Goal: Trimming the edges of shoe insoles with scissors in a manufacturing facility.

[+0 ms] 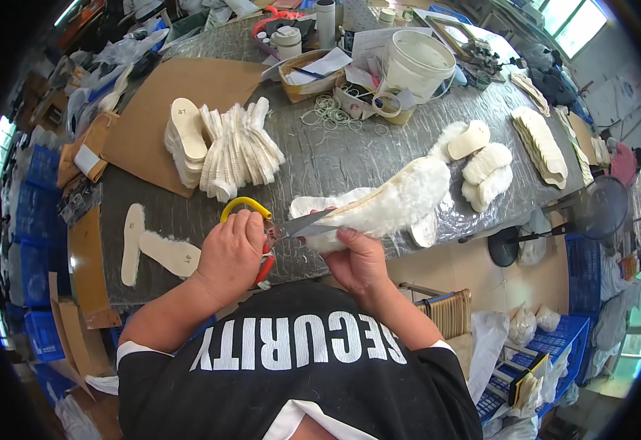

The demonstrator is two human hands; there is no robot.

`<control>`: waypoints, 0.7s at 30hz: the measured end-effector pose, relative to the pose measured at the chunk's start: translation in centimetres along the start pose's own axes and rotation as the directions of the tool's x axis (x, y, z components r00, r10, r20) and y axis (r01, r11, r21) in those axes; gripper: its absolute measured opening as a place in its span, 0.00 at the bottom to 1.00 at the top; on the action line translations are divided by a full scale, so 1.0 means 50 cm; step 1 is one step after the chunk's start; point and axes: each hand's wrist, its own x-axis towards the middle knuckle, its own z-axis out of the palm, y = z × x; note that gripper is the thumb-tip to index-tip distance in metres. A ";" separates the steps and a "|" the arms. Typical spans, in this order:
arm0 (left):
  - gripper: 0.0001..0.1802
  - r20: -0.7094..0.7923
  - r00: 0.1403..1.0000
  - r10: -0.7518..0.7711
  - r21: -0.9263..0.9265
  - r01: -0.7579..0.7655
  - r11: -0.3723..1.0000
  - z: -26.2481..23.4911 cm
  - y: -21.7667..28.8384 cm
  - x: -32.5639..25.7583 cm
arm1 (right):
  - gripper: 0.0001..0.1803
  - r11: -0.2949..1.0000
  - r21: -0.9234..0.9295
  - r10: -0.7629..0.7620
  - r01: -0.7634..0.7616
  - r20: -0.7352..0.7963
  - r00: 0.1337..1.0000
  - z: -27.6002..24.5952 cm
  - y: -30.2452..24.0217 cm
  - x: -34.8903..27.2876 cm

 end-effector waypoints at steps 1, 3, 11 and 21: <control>0.13 -0.010 1.000 0.011 0.001 -0.011 1.000 0.003 0.000 0.000 | 0.28 1.000 0.000 -0.002 0.002 -0.001 1.000 0.000 0.000 0.000; 0.12 0.004 1.000 0.016 0.004 -0.016 1.000 0.007 0.001 -0.002 | 0.28 1.000 -0.001 0.010 -0.010 0.002 1.000 0.002 0.000 0.000; 0.11 0.091 0.995 0.036 0.025 -0.039 0.999 0.010 -0.007 -0.007 | 0.28 0.999 0.004 0.053 -0.053 -0.017 0.998 0.004 0.003 0.001; 0.11 0.071 0.997 0.020 0.021 -0.021 1.000 0.029 -0.009 -0.019 | 0.26 0.997 0.032 0.077 -0.075 -0.066 0.995 0.011 0.018 -0.001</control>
